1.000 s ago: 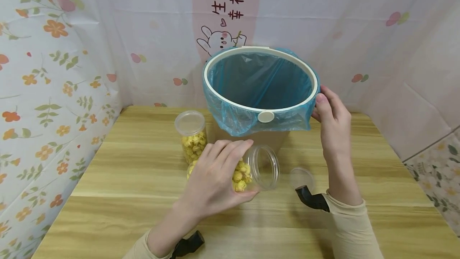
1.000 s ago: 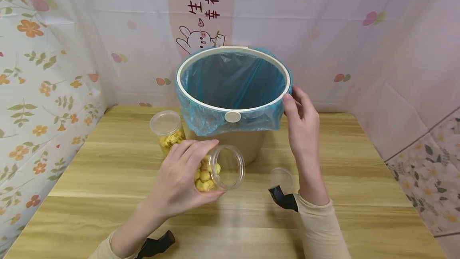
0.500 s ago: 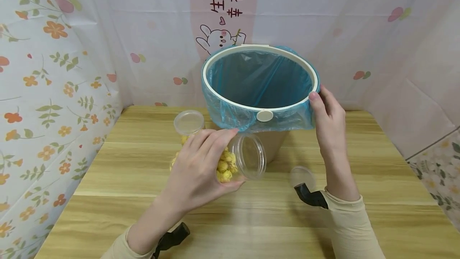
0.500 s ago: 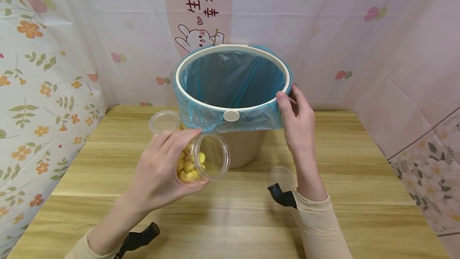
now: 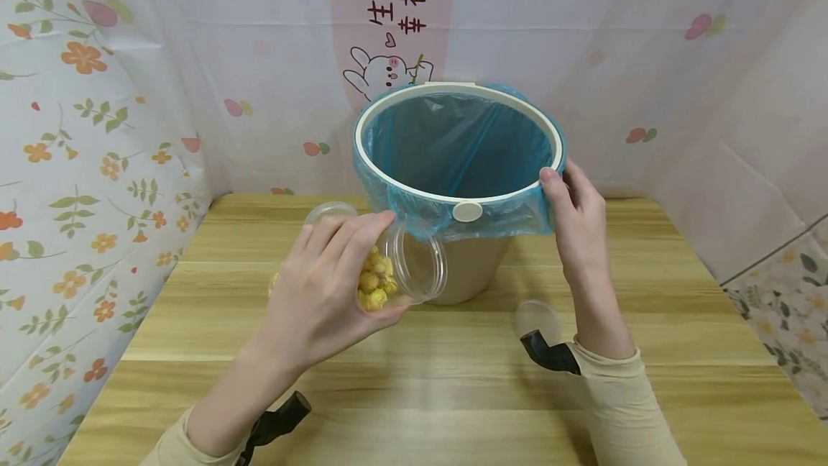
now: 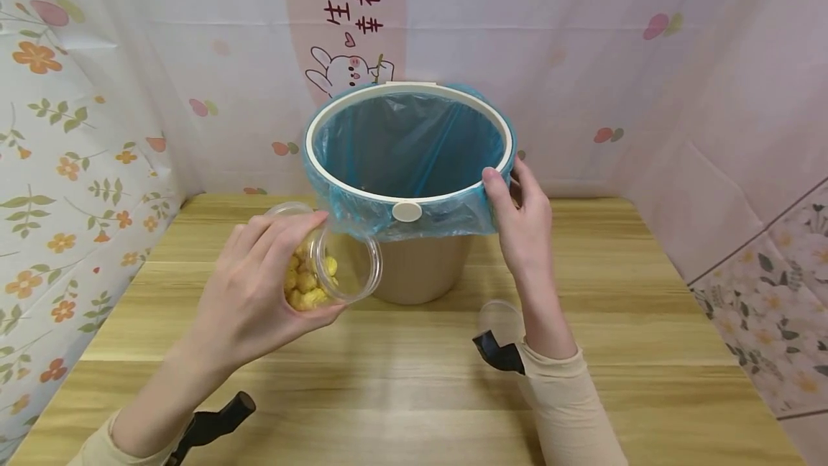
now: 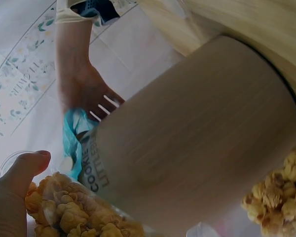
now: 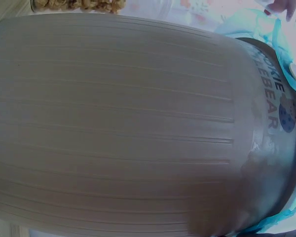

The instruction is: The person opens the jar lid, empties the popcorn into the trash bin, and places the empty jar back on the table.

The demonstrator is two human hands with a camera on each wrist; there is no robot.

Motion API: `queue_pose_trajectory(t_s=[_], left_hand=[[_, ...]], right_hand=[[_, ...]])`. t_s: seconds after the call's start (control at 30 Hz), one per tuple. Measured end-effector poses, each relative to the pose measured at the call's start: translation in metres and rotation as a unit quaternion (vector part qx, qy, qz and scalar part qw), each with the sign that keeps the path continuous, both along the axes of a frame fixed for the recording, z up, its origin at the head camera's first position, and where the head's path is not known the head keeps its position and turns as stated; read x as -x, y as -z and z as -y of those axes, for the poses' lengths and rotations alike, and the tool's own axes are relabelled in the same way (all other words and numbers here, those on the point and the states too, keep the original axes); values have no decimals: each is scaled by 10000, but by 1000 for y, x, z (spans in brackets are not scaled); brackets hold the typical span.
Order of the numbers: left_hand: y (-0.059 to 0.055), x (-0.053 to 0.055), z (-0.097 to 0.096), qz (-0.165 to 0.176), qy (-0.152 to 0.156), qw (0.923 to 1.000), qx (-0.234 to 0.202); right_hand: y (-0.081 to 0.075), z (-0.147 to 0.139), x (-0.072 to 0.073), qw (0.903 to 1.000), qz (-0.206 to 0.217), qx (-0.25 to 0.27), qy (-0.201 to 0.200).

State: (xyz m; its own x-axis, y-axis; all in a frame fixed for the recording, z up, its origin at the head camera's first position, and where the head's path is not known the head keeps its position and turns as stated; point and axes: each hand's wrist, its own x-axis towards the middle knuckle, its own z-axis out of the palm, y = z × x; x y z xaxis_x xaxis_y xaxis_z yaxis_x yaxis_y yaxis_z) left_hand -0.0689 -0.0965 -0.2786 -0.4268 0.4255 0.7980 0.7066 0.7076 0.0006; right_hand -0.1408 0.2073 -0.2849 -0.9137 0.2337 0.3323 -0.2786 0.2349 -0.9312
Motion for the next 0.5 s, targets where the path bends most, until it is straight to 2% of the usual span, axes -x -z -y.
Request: queue_pose_trajectory(t_s=[0.3, 0.5], left_hand=[[-16, 11, 17, -91, -121, 9998, 99], [-27, 21, 29, 2, -303, 9993, 204]], right_hand=[[3, 2, 0, 9997, -158, 153, -75], [3, 2, 0, 9996, -215, 177, -70]])
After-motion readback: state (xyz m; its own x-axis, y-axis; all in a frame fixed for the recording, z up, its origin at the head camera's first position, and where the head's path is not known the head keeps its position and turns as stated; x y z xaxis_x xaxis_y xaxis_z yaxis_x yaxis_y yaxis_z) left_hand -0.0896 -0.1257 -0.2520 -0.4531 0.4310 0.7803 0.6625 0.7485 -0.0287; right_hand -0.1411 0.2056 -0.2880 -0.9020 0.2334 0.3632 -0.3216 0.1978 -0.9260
